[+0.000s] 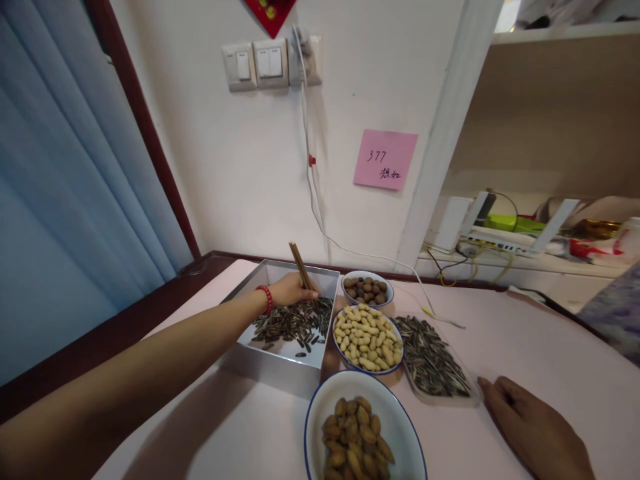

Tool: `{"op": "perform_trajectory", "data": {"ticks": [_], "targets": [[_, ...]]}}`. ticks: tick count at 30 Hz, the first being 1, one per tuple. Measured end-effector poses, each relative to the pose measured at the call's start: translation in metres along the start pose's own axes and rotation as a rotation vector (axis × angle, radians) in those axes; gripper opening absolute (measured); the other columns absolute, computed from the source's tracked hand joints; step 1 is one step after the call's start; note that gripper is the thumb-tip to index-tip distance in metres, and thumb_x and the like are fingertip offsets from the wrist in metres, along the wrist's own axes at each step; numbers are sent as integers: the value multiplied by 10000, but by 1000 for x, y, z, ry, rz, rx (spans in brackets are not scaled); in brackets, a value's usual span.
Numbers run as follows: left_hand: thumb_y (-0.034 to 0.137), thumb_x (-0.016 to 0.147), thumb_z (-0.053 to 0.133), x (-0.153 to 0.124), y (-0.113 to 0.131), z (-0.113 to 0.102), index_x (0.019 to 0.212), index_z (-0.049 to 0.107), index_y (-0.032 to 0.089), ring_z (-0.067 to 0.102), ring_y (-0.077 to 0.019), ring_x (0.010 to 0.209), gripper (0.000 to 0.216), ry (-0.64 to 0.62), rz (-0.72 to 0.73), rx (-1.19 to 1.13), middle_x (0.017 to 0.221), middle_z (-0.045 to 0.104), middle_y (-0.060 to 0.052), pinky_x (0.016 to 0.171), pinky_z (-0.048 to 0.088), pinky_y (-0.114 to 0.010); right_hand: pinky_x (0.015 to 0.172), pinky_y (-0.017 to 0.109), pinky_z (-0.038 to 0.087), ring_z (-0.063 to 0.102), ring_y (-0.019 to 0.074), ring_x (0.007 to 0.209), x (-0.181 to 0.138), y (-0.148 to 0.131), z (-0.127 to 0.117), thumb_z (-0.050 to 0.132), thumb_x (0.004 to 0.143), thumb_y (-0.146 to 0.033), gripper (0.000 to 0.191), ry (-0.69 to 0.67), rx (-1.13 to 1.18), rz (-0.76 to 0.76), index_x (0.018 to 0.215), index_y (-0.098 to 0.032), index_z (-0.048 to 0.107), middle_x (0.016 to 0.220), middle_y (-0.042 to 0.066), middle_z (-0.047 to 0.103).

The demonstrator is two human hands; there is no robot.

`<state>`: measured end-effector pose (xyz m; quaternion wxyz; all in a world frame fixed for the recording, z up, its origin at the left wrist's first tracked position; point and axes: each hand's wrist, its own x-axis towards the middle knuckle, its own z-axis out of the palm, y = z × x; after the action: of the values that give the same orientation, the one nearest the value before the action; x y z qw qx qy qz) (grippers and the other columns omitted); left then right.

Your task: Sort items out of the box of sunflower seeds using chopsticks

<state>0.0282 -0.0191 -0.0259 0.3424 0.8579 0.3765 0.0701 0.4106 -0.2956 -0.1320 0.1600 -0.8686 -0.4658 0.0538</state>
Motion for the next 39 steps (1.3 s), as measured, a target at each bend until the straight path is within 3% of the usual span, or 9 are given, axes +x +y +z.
{"op": "perform_trajectory", "data": {"ticks": [3, 13, 20, 30, 39], "targets": [[360, 901, 571, -2, 4, -2, 1135, 585, 150, 613, -195, 963, 315, -27, 13, 53, 1126, 609, -74, 827, 528, -399, 658, 355, 475, 635, 277, 739, -1, -1, -1, 276, 833, -703, 543, -98, 27, 42, 653, -273, 555, 700, 42, 665], [365, 902, 567, -4, 7, -3, 1178, 567, 162, 598, -211, 1013, 342, -6, 52, 147, 1186, 586, -85, 856, 518, -420, 629, 348, 430, 613, 265, 740, -9, -19, -5, 237, 885, -623, 504, -87, -97, 63, 667, -256, 506, 719, 50, 645], [368, 906, 561, -3, 9, -3, 1173, 570, 166, 599, -207, 1008, 335, -28, 38, 182, 1182, 588, -84, 855, 518, -415, 616, 333, 407, 609, 264, 794, -8, -28, -5, 323, 882, -569, 422, -65, -152, 64, 741, -250, 561, 806, 52, 669], [370, 904, 563, 0, 7, -5, 1175, 569, 165, 599, -210, 1011, 340, -48, 0, 129, 1183, 587, -83, 854, 518, -415, 599, 323, 394, 617, 279, 832, -10, -34, -4, 350, 879, -580, 432, 1, -173, 85, 853, -237, 611, 896, 78, 689], [365, 901, 570, 2, 2, -4, 1164, 571, 153, 608, -204, 983, 338, -85, -2, -14, 1155, 597, -80, 833, 526, -407, 602, 316, 381, 605, 252, 776, -8, -30, -1, 267, 902, -605, 496, 9, -145, 103, 737, -239, 557, 801, 61, 667]]}}
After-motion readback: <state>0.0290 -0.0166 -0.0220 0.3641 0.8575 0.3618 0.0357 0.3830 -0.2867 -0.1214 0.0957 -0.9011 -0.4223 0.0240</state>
